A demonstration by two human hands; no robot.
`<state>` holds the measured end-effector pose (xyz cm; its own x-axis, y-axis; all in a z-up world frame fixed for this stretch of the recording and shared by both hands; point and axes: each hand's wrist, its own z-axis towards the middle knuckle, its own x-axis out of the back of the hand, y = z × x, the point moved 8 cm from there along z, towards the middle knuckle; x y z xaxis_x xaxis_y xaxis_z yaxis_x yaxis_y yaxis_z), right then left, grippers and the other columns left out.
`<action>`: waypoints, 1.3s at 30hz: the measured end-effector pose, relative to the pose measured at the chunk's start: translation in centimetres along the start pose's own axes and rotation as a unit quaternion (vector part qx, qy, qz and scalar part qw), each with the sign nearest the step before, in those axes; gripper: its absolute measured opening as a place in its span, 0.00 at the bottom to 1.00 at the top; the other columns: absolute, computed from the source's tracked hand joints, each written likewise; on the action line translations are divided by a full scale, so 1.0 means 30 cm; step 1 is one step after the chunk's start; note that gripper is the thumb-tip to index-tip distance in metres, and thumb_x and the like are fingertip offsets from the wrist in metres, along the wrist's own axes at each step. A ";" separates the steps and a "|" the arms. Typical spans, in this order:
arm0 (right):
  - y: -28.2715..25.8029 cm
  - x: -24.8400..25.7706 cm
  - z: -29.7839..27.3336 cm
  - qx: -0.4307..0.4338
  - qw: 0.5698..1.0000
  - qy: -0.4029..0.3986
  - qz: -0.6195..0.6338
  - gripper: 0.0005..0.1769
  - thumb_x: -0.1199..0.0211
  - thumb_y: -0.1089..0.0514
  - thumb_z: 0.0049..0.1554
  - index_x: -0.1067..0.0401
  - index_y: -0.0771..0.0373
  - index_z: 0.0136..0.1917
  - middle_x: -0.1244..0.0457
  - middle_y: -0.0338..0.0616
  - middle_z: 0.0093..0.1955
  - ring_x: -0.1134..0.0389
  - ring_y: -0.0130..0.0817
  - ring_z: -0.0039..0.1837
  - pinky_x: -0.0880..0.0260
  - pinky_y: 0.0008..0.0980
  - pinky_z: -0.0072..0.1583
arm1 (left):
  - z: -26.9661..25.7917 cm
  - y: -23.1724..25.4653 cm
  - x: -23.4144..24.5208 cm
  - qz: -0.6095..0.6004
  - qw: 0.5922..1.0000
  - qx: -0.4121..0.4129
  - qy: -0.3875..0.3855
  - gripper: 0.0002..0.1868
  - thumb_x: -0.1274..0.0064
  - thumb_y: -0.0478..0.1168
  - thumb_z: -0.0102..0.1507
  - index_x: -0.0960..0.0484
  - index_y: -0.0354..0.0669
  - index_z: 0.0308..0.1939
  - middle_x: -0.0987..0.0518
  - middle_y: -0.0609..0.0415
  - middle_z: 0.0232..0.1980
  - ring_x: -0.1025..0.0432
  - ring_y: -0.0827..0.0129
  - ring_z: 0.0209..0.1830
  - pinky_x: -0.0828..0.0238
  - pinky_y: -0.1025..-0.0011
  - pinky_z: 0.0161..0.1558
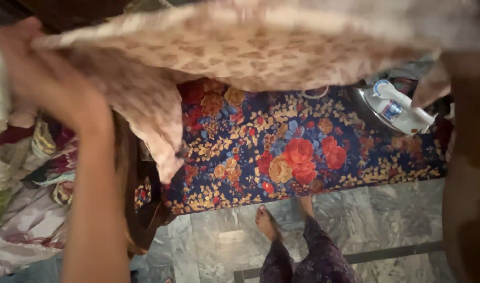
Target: The person is ironing a patterned cloth and a decorative white lace strip.
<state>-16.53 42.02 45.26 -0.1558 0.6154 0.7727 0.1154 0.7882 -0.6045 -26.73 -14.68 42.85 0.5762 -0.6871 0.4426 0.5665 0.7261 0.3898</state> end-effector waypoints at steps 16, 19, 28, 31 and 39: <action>0.611 -1.686 -0.481 0.109 0.841 -0.505 -0.160 0.39 0.35 0.60 0.50 0.37 0.42 0.74 0.31 0.49 0.55 0.29 0.47 0.57 0.33 0.51 0.62 | -1.686 -0.350 0.021 0.302 0.493 0.321 -0.750 0.22 0.56 0.51 0.67 0.19 0.59 0.63 0.24 0.53 0.66 0.31 0.55 0.69 0.41 0.48 0.70; 0.615 -1.746 -0.520 0.139 0.773 -0.594 -0.174 0.35 0.30 0.56 0.48 0.29 0.48 0.69 0.29 0.48 0.58 0.30 0.47 0.61 0.38 0.54 0.66 | -1.910 -0.437 0.075 0.387 0.538 0.282 -0.693 0.30 0.53 0.53 0.60 0.23 0.57 0.67 0.29 0.49 0.72 0.37 0.51 0.73 0.43 0.48 0.69; 0.692 -1.359 0.275 -0.023 0.990 0.000 -0.137 0.30 0.29 0.54 0.51 0.30 0.65 0.64 0.38 0.61 0.65 0.38 0.59 0.67 0.37 0.52 0.68 | -1.737 -0.348 -0.397 0.202 0.626 0.331 -0.677 0.18 0.57 0.48 0.66 0.19 0.45 0.52 0.21 0.44 0.56 0.26 0.46 0.56 0.29 0.45 0.53; 0.683 -1.148 0.352 -0.120 0.971 0.192 -0.083 0.28 0.27 0.55 0.48 0.28 0.68 0.60 0.35 0.62 0.58 0.34 0.60 0.59 0.35 0.53 0.63 | -1.401 -0.129 -0.645 0.096 0.757 0.294 -0.575 0.12 0.50 0.45 0.62 0.17 0.44 0.42 0.16 0.43 0.41 0.22 0.46 0.43 0.26 0.49 0.44; 0.528 -1.275 0.033 0.068 0.995 0.065 -0.033 0.05 0.34 0.63 0.54 0.21 0.60 0.46 0.29 0.48 0.46 0.27 0.46 0.49 0.28 0.43 0.51 | -1.138 0.361 -0.917 -0.371 0.459 0.746 -0.309 0.20 0.43 0.49 0.65 0.24 0.39 0.54 0.15 0.45 0.47 0.17 0.64 0.34 0.20 0.68 0.35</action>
<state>-9.73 30.97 5.94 -0.0303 0.5650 0.8245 -0.0268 0.8242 -0.5657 -16.31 11.19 7.32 0.0137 -0.9556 -0.2945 -0.8278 -0.1760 0.5328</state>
